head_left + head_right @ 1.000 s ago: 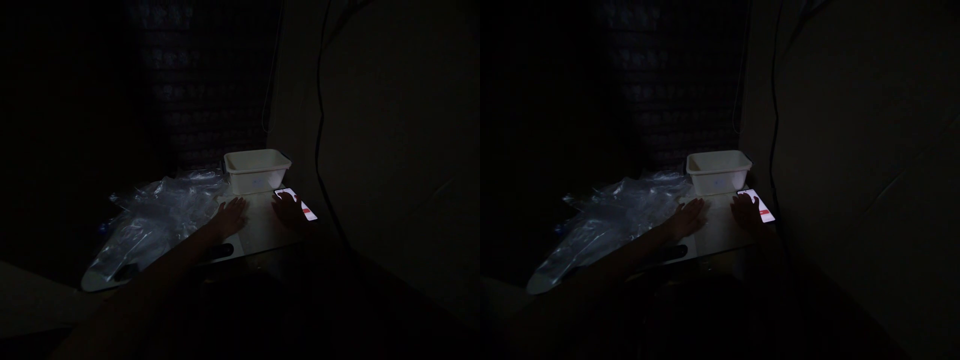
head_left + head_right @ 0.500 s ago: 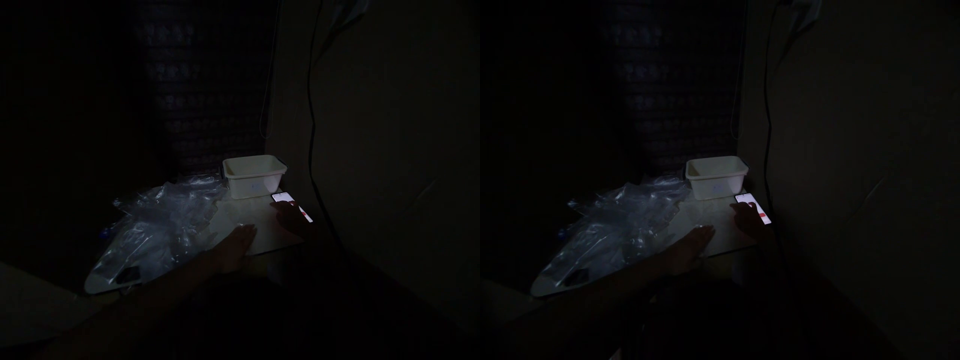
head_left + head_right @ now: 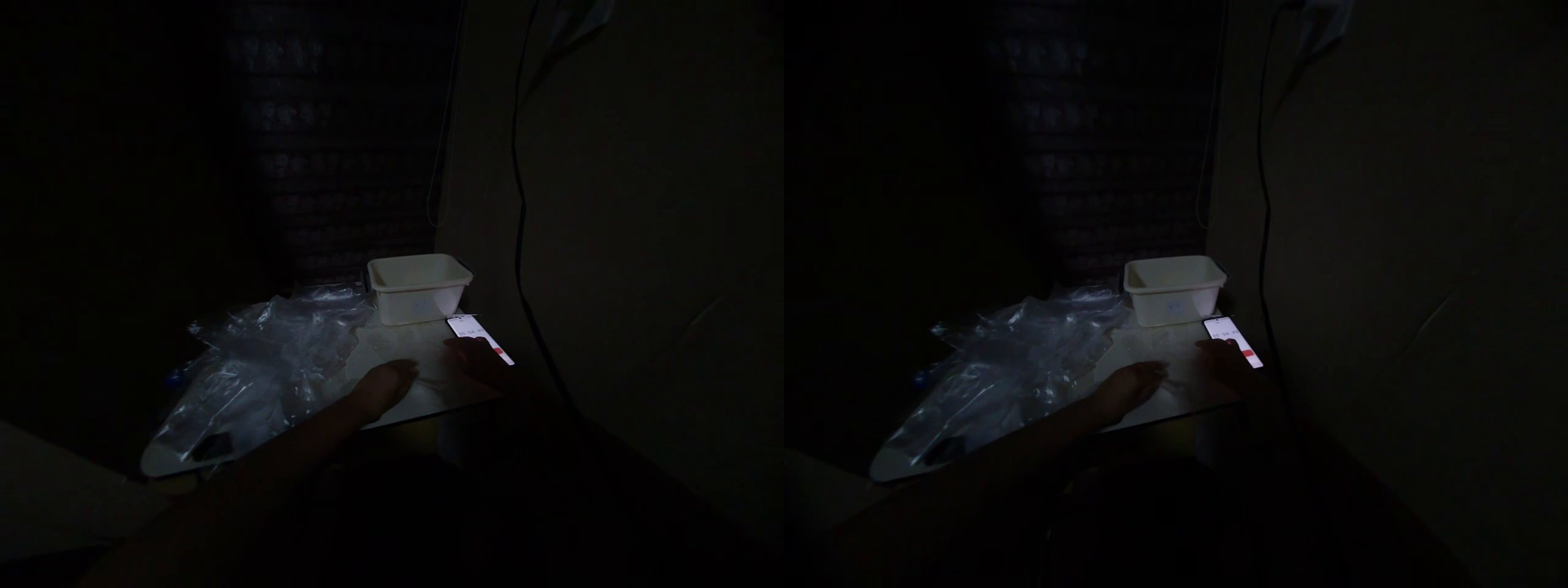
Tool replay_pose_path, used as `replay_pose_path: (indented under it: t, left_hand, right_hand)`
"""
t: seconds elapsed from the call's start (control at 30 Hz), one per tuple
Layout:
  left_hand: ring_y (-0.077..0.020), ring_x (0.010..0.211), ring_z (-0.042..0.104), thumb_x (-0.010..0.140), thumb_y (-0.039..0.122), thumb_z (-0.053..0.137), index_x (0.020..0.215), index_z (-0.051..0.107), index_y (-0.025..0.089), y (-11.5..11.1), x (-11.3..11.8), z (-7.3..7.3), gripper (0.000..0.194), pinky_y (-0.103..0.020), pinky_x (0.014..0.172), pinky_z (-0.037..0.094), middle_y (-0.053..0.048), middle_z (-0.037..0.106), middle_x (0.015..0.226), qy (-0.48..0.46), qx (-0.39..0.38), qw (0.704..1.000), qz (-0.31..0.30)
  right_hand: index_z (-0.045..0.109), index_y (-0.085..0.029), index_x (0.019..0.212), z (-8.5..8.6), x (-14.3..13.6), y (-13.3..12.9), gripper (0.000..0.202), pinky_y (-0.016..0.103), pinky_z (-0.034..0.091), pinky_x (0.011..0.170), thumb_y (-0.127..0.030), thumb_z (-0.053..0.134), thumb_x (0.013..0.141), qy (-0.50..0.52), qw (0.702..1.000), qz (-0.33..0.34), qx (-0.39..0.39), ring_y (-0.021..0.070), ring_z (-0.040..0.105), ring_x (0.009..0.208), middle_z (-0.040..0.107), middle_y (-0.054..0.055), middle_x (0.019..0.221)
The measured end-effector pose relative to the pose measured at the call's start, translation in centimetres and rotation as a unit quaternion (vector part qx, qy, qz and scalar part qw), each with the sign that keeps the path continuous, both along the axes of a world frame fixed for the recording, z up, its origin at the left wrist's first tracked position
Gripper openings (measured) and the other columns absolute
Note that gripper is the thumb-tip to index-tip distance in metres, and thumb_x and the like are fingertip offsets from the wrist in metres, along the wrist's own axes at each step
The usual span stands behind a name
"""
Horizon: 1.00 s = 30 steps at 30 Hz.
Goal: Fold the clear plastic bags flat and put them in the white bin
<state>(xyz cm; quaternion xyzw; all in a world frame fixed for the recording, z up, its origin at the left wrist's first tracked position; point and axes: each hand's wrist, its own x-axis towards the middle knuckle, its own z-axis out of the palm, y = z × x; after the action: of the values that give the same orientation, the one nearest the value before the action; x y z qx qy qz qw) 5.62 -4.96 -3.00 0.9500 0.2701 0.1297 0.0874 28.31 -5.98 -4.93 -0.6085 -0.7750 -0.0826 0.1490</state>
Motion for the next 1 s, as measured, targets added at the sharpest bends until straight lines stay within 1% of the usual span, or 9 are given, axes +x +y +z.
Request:
replay_pose_path:
  t: [0.07, 0.17, 0.27, 0.33, 0.47, 0.63, 0.77, 0.9, 1.0]
  left_hand:
    - [-0.0137, 0.1, 0.052, 0.082, 0.019, 0.032, 0.097, 0.058, 0.013, 0.7, -0.1, 0.0, 0.031, -0.024, 0.087, 0.038, -0.007, 0.058, 0.108, -0.038, -0.019, 0.999, 0.008]
    - [-0.014, 0.077, 0.058, 0.078, 0.02, 0.037, 0.084, 0.061, 0.012, 1.8, -0.6, 0.2, 0.026, -0.023, 0.07, 0.044, -0.006, 0.064, 0.085, -0.09, -0.056, 0.992, 0.069]
    - [-0.012, 0.059, 0.054, 0.077, 0.022, 0.038, 0.064, 0.059, 0.011, 2.6, -1.1, 0.6, 0.027, -0.02, 0.054, 0.04, -0.002, 0.059, 0.06, -0.136, -0.101, 0.978, 0.124]
    - [-0.0108, 0.054, 0.051, 0.077, 0.024, 0.037, 0.058, 0.057, 0.012, 2.9, -1.4, 0.9, 0.03, -0.019, 0.05, 0.037, 0.0, 0.055, 0.054, -0.169, -0.129, 0.966, 0.149]
    - [-0.0115, 0.055, 0.051, 0.075, 0.025, 0.04, 0.061, 0.059, 0.011, 3.3, -1.9, 1.2, 0.027, -0.019, 0.052, 0.037, 0.0, 0.057, 0.055, -0.209, -0.163, 0.947, 0.179]
    - [-0.0144, 0.064, 0.056, 0.072, 0.021, 0.044, 0.067, 0.063, 0.012, 3.5, -2.0, 1.1, 0.022, -0.021, 0.058, 0.04, -0.002, 0.062, 0.063, -0.245, -0.178, 0.932, 0.201]
    - [-0.0141, 0.061, 0.056, 0.071, 0.02, 0.046, 0.064, 0.063, 0.012, 3.7, -2.1, 0.8, 0.02, -0.021, 0.058, 0.04, -0.001, 0.062, 0.06, -0.252, -0.183, 0.925, 0.22]
    - [-0.0132, 0.059, 0.054, 0.071, 0.019, 0.047, 0.061, 0.062, 0.012, 3.9, -2.3, 0.6, 0.019, -0.021, 0.057, 0.039, -0.001, 0.06, 0.057, -0.266, -0.198, 0.915, 0.228]
    - [-0.0126, 0.057, 0.053, 0.07, 0.02, 0.048, 0.061, 0.062, 0.012, 3.9, -2.3, 0.5, 0.018, -0.021, 0.056, 0.039, 0.0, 0.059, 0.055, -0.292, -0.226, 0.9, 0.231]
  right_hand:
    - [0.057, -0.018, 0.103, 0.2, -0.2, 0.0, 0.038, 0.034, 0.041, 0.083, -0.008, 0.035, 0.073, 0.01, 1.0, -0.001, 0.001, 0.0173, 0.054, 0.097, 0.059, 0.006, 0.108]
    - [0.057, -0.018, 0.104, 0.4, -0.5, 0.0, 0.037, 0.031, 0.044, 0.079, -0.01, 0.036, 0.074, 0.018, 1.0, 0.011, -0.019, 0.0166, 0.055, 0.096, 0.059, 0.006, 0.107]
    - [0.055, -0.017, 0.106, 0.6, -0.7, 0.2, 0.035, 0.032, 0.045, 0.078, -0.015, 0.043, 0.073, 0.009, 0.999, 0.028, -0.044, 0.019, 0.054, 0.097, 0.058, 0.007, 0.108]
    - [0.054, -0.015, 0.108, 0.6, -0.8, 0.4, 0.037, 0.035, 0.045, 0.079, -0.017, 0.046, 0.072, 0.007, 0.998, 0.017, -0.062, 0.0218, 0.054, 0.097, 0.057, 0.01, 0.109]
    - [0.052, -0.012, 0.111, 0.7, -1.4, 0.4, 0.041, 0.037, 0.041, 0.084, -0.019, 0.049, 0.071, 0.029, 0.997, 0.008, -0.067, 0.0246, 0.052, 0.1, 0.055, 0.012, 0.112]
    - [0.053, -0.016, 0.111, 1.2, -2.3, 0.3, 0.04, 0.035, 0.041, 0.085, -0.025, 0.051, 0.071, 0.075, 0.993, 0.015, -0.089, 0.0234, 0.052, 0.1, 0.055, 0.01, 0.112]
    - [0.055, -0.019, 0.108, 1.2, -2.5, 0.2, 0.04, 0.035, 0.039, 0.087, -0.027, 0.053, 0.069, 0.112, 0.989, 0.016, -0.098, 0.0227, 0.051, 0.102, 0.055, 0.008, 0.112]
    - [0.06, -0.02, 0.101, 1.4, -2.6, 0.1, 0.035, 0.032, 0.043, 0.08, -0.027, 0.055, 0.066, 0.177, 0.979, -0.004, -0.099, 0.0206, 0.055, 0.095, 0.06, 0.006, 0.104]
    - [0.065, -0.018, 0.086, 1.9, -2.8, 0.2, 0.024, 0.028, 0.046, 0.069, -0.021, 0.054, 0.065, 0.225, 0.965, -0.01, -0.134, 0.0183, 0.06, 0.079, 0.066, 0.005, 0.088]
